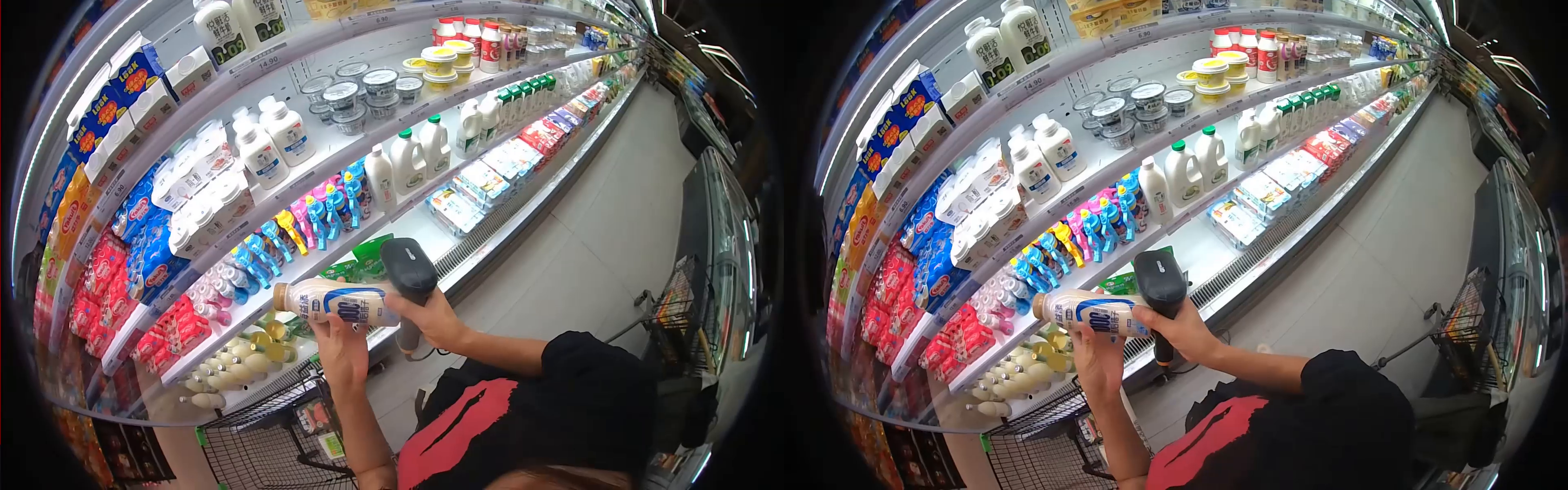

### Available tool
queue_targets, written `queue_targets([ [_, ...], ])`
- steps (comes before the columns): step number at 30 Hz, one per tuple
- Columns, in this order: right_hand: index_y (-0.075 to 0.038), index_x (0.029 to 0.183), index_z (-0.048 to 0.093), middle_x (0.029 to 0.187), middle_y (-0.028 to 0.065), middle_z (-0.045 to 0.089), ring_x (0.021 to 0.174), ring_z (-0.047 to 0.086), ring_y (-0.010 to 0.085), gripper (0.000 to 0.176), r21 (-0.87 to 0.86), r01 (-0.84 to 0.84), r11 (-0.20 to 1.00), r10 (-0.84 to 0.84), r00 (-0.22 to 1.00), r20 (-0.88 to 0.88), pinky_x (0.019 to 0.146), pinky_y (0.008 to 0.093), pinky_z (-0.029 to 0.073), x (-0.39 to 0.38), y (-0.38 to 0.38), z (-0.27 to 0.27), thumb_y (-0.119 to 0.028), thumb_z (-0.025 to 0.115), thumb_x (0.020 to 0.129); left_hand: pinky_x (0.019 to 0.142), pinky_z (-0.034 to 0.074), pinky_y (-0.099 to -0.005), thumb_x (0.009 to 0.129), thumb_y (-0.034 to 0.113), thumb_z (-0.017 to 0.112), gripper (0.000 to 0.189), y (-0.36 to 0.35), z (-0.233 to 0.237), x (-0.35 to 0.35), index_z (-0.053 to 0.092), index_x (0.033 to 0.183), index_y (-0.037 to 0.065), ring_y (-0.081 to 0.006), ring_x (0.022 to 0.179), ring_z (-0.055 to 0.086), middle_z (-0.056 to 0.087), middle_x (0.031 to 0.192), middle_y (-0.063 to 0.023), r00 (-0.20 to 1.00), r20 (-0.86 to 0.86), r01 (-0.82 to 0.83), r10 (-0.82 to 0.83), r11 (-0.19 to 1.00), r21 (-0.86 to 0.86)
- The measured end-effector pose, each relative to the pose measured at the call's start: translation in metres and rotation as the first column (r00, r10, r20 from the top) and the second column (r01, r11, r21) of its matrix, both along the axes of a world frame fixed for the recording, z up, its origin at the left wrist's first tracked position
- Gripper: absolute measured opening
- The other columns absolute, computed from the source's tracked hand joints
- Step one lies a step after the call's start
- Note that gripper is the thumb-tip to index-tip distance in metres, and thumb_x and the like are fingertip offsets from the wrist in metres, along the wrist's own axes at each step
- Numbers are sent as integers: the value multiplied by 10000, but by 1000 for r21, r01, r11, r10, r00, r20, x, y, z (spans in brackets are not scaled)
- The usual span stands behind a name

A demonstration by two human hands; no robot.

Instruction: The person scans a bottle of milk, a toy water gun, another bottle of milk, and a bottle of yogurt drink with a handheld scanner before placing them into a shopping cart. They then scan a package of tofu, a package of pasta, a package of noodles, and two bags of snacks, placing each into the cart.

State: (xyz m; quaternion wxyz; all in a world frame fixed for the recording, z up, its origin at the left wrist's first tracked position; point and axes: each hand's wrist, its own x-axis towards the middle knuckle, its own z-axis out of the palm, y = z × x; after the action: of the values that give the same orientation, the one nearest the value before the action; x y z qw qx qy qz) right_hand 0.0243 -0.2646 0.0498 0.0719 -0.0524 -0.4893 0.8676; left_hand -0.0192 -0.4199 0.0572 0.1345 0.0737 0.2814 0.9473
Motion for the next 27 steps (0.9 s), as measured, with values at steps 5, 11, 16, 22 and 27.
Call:
queue_targets([
  [5,-14,1259,526,1125,60,618,1036,574,124,513,176,-10,984,26,996,-88,872,292,494,9,46,9,-259,757,872,1029,429,-529,928,300,651,683,46,-7,-6,262,1472,159,-306,1234,511,476,1382,-139,998,-36,-45,43,998,-51],
  [11,-22,1253,550,1119,48,638,1026,588,115,543,265,-74,961,96,993,-71,864,284,500,16,118,16,-154,818,799,961,496,-527,943,410,591,668,105,0,-11,320,1445,63,-348,1157,570,520,1328,-190,998,-68,-1,5,998,57],
  [16,1,1117,650,965,50,688,794,621,86,378,423,-98,901,121,992,-29,687,243,513,26,195,20,-37,799,772,1020,454,-527,951,455,554,675,149,-7,-15,376,1427,11,-378,1181,554,530,1341,-210,993,-77,-92,95,995,43],
  [22,3,1066,620,907,7,665,839,597,73,369,487,-294,822,327,945,19,741,255,497,31,267,32,-63,821,764,970,492,-506,1022,487,350,632,210,-6,-12,411,1394,-21,-375,1120,597,560,1253,-259,999,24,-53,49,977,207],
  [27,27,1094,608,871,82,674,761,625,114,439,692,-276,667,480,870,-115,710,271,504,20,312,32,-22,769,690,853,550,-452,1032,474,325,642,237,-11,-16,400,1388,-55,-345,1019,640,572,1227,-277,996,-88,34,-30,998,49],
])
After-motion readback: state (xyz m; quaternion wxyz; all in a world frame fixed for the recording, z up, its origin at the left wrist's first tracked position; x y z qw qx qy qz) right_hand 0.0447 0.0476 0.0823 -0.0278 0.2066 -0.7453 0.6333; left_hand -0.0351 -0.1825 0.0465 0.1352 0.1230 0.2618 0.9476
